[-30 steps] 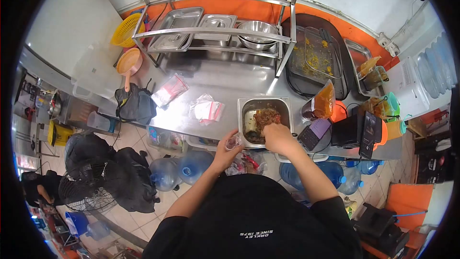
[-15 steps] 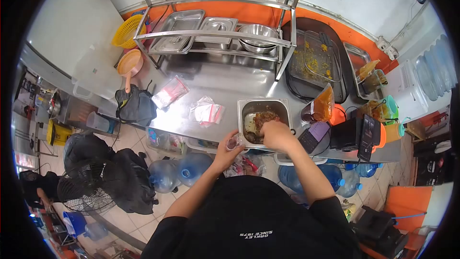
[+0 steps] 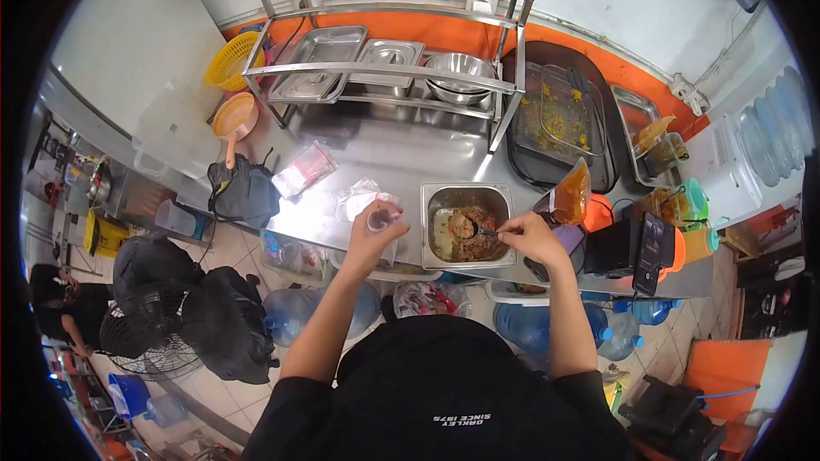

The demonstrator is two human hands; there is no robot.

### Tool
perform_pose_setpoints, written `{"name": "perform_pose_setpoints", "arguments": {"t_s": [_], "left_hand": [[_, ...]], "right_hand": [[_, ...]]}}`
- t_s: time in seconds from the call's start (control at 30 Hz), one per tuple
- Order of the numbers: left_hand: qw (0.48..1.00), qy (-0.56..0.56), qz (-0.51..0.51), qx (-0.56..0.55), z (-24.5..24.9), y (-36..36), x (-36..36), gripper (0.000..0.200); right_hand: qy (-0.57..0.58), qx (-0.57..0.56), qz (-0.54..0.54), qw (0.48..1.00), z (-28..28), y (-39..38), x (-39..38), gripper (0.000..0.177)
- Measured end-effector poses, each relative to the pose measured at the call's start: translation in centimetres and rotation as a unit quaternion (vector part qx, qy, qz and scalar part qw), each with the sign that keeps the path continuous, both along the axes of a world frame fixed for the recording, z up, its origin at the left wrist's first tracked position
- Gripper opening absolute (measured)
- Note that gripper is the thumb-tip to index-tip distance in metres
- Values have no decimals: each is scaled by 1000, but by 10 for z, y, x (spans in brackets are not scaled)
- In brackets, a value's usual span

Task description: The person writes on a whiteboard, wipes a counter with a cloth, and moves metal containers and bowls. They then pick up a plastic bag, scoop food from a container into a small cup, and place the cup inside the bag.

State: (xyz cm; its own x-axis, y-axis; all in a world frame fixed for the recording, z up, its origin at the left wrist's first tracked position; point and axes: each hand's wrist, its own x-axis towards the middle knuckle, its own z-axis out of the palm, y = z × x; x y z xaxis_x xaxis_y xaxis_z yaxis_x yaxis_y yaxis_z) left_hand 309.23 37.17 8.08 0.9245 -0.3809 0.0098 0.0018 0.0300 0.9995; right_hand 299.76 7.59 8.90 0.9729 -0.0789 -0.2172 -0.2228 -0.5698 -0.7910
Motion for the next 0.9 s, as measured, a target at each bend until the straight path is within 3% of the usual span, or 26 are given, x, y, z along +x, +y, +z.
{"name": "perform_pose_setpoints", "arguments": {"t_s": [0.07, 0.2, 0.33, 0.53, 0.63, 0.7, 0.73, 0.8, 0.83, 0.9], "left_hand": [[997, -57, -41, -13, 11, -11, 14, 20], [997, -62, -46, -11, 27, -31, 20, 17], [997, -40, -60, -38, 11, -38, 20, 16], [995, -23, -93, 6, 6, -38, 22, 19], [984, -119, -92, 95, 10, -39, 26, 22], [912, -348, -114, 187, 17, -45, 30, 25], [912, -349, -112, 186, 16, -48, 34, 25], [840, -448, -157, 265, 13, -56, 44, 26], [840, -449, -155, 264, 16, -61, 49, 26], [765, -516, -219, 317, 23, -72, 54, 29]], "right_hand": [[-9, 3, -6, 1000, -6, -5, -2, 23], [-5, 9, -6, 1000, -11, -12, 0, 23], [3, -17, -14, 1000, -9, -11, -1, 22], [1, -43, -20, 999, -11, -11, -4, 22], [-20, 5, -5, 1000, -10, -12, -7, 20], [-22, 54, -20, 998, -5, -14, -11, 18], [-22, 53, -19, 998, 0, -17, -12, 18], [-5, 42, -17, 999, 9, -23, -16, 18], [-6, 41, -16, 999, 11, -27, -18, 18], [-12, 97, -25, 995, 13, -33, -21, 18]]}}
